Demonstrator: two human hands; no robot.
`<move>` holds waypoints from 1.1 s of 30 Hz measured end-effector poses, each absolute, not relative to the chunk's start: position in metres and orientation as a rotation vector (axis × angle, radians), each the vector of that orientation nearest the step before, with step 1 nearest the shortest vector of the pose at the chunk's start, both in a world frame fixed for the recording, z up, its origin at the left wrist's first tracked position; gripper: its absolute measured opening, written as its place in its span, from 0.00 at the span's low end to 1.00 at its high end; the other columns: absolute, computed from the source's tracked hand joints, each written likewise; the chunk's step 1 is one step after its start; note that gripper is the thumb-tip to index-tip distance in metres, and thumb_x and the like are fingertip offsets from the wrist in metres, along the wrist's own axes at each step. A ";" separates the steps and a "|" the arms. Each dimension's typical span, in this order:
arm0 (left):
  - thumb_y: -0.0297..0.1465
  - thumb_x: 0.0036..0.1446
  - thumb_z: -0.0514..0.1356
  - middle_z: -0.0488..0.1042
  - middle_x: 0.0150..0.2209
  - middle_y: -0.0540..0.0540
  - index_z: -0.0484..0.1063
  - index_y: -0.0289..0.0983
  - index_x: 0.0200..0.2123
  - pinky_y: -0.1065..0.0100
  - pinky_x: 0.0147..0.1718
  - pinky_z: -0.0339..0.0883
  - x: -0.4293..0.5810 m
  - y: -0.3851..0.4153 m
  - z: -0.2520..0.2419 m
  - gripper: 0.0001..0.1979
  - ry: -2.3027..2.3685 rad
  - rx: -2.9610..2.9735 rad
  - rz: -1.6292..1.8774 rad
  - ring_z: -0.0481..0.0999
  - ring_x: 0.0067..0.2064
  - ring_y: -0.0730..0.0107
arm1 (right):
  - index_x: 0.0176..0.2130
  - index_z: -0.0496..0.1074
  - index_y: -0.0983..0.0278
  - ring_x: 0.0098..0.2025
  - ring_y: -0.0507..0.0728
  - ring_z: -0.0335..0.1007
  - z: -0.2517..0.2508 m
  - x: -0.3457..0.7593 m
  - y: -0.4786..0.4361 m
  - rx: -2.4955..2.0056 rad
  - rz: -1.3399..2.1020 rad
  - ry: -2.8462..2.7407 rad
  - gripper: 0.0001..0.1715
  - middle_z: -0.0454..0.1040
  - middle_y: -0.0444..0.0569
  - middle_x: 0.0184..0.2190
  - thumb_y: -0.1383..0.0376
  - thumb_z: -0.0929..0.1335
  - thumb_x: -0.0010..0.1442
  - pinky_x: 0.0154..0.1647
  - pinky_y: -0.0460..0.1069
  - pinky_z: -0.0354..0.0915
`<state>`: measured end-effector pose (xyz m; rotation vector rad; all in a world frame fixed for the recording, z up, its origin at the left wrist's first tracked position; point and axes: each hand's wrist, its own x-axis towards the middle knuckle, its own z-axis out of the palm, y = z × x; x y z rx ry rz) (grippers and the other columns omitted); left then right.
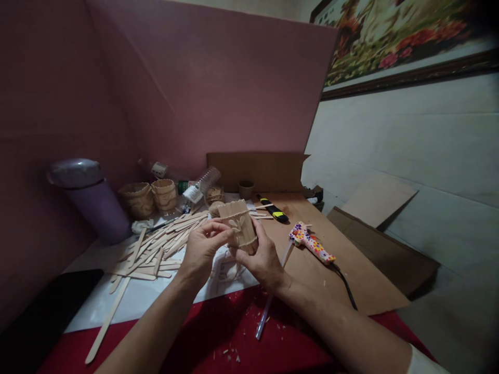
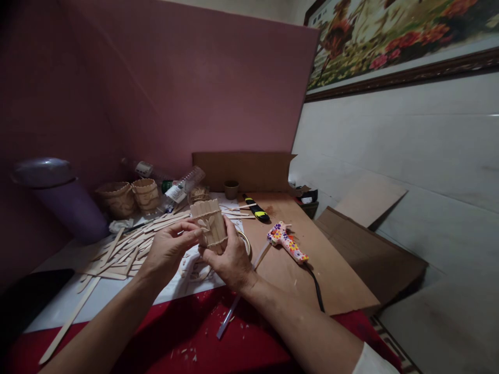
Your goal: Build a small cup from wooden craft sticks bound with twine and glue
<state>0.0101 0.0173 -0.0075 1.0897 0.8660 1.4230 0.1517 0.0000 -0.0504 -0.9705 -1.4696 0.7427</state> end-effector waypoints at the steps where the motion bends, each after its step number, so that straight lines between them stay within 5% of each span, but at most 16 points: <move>1: 0.31 0.32 0.74 0.73 0.38 0.43 0.76 0.33 0.17 0.66 0.35 0.66 0.010 0.017 -0.008 0.11 0.866 1.091 1.424 0.72 0.36 0.67 | 0.66 0.53 0.62 0.53 0.63 0.73 -0.050 0.152 0.000 -0.973 0.742 -1.473 0.50 0.73 0.55 0.54 0.63 0.74 0.50 0.54 0.56 0.70; 15: 0.32 0.40 0.70 0.72 0.28 0.49 0.71 0.34 0.23 0.68 0.34 0.67 0.011 0.013 -0.004 0.11 0.816 1.064 1.368 0.71 0.31 0.72 | 0.64 0.54 0.63 0.53 0.62 0.74 -0.049 0.149 -0.001 -0.980 0.783 -1.452 0.47 0.74 0.55 0.53 0.64 0.74 0.50 0.53 0.55 0.70; 24: 0.32 0.34 0.75 0.74 0.44 0.45 0.68 0.36 0.45 0.64 0.43 0.68 0.017 0.016 -0.015 0.32 0.830 0.960 1.509 0.75 0.44 0.65 | 0.64 0.55 0.63 0.51 0.61 0.75 -0.049 0.147 -0.003 -0.978 0.773 -1.456 0.47 0.75 0.55 0.53 0.67 0.73 0.50 0.51 0.54 0.71; 33: 0.33 0.42 0.72 0.78 0.44 0.39 0.68 0.34 0.53 0.61 0.43 0.70 0.018 0.015 -0.018 0.34 0.737 1.052 1.371 0.77 0.44 0.58 | 0.62 0.57 0.66 0.45 0.60 0.78 -0.043 0.144 -0.007 -1.028 0.724 -1.471 0.46 0.77 0.55 0.48 0.64 0.74 0.48 0.44 0.52 0.74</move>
